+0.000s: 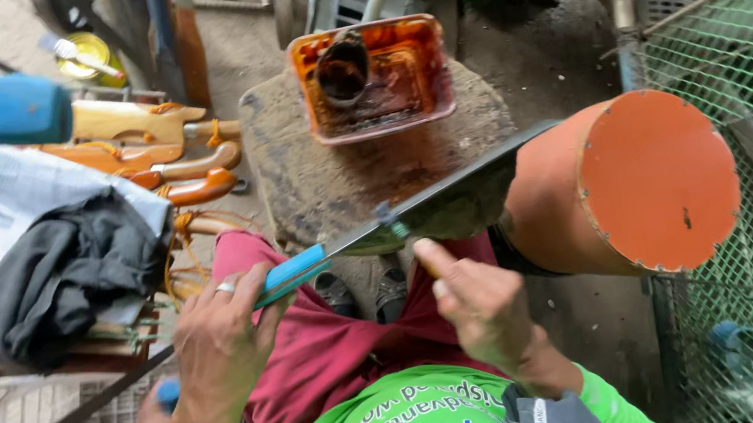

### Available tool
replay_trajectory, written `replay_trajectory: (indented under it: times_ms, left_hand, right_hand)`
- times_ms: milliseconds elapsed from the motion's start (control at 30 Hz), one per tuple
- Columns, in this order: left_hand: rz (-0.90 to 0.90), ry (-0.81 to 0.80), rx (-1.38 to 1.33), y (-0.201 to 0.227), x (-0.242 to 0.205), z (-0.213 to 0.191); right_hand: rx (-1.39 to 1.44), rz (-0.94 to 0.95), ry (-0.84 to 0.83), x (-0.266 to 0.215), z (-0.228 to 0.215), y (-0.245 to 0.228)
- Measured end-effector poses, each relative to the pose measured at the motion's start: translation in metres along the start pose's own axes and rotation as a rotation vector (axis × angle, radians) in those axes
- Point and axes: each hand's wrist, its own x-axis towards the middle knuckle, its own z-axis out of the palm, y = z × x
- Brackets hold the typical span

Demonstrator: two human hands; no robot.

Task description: The person sits on the floor and uses a small brush to apply a dark reddish-brown substance from a plastic container onto the blade of a long-handled tool. The person repeatedly dips the brush into the container and spreads the substance along the blade surface.

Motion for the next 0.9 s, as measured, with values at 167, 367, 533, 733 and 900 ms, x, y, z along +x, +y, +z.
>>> replay_trajectory:
  times_ms: [167, 367, 533, 733, 900]
  left_hand:
    - [0.025, 0.024, -0.007, -0.002, 0.0, 0.001]
    - [-0.001, -0.013, 0.027, -0.004, 0.0, 0.002]
    - [-0.05, -0.056, 0.065, -0.008, -0.006, 0.004]
    - [-0.027, -0.048, 0.098, -0.032, -0.015, 0.023]
    - [0.0, -0.074, 0.073, -0.06, -0.024, 0.043]
  right_hand:
    - [0.037, -0.032, -0.05, -0.004, 0.0, 0.009]
    - [-0.05, 0.076, 0.153, 0.005, -0.035, 0.043]
    - [0.001, -0.002, 0.058, 0.002, -0.023, 0.03]
    - [-0.03, 0.149, 0.021, -0.002, -0.027, 0.049]
    - [-0.128, 0.219, 0.192, 0.003, -0.053, 0.087]
